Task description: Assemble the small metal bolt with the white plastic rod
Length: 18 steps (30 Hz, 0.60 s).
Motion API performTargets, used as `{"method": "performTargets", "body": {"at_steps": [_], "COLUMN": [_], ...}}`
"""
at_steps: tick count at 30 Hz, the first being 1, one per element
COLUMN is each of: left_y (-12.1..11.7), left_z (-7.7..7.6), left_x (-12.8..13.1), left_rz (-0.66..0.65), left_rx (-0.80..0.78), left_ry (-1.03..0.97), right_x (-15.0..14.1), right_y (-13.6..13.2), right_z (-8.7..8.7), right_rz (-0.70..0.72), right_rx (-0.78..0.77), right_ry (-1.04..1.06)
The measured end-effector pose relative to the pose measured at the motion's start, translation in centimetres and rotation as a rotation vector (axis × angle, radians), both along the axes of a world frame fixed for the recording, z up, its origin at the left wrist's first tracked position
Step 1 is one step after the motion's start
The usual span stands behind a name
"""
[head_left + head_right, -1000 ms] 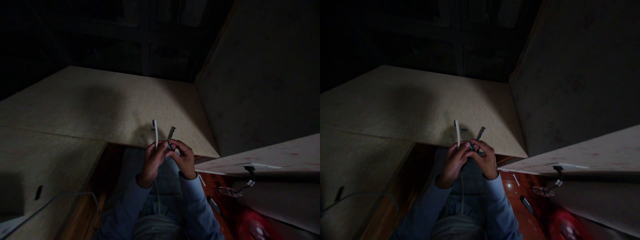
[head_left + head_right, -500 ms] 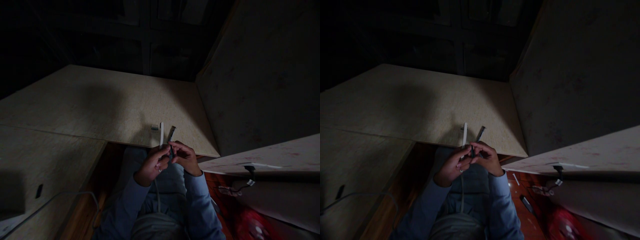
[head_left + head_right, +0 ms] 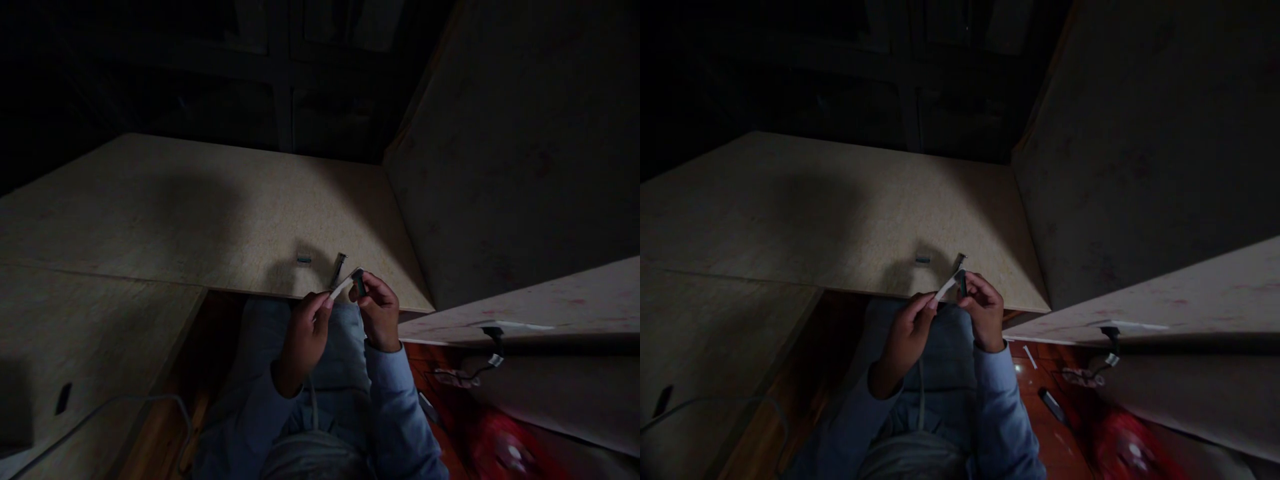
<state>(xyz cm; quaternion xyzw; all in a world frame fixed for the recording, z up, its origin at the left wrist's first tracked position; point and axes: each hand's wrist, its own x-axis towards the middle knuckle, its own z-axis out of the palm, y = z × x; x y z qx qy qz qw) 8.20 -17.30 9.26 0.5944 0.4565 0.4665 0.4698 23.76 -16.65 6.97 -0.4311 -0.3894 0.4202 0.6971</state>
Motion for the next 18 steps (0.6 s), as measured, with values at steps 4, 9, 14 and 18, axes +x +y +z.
{"method": "performTargets", "body": {"at_steps": [4, 9, 14, 18], "left_y": [-0.3, -0.6, -0.8, -1.0], "left_z": [-0.4, -1.0, -1.3, -1.7], "left_x": [0.4, 0.5, 0.2, 0.0], "left_rz": [0.025, 0.036, 0.025, 0.029], "left_rx": [0.190, 0.351, 0.468, 0.560], "left_ry": [0.177, 0.252, 0.263, 0.282], "right_x": [-0.5, -0.8, -0.8, -1.0], "right_y": [0.0, -0.2, -0.3, -0.3], "right_z": [0.6, 1.0, 0.9, 0.9], "right_rz": [-0.026, 0.009, -0.026, -0.025], "right_rx": [0.023, 0.063, 0.034, 0.013], "right_ry": [0.163, 0.243, 0.201, 0.265]}}
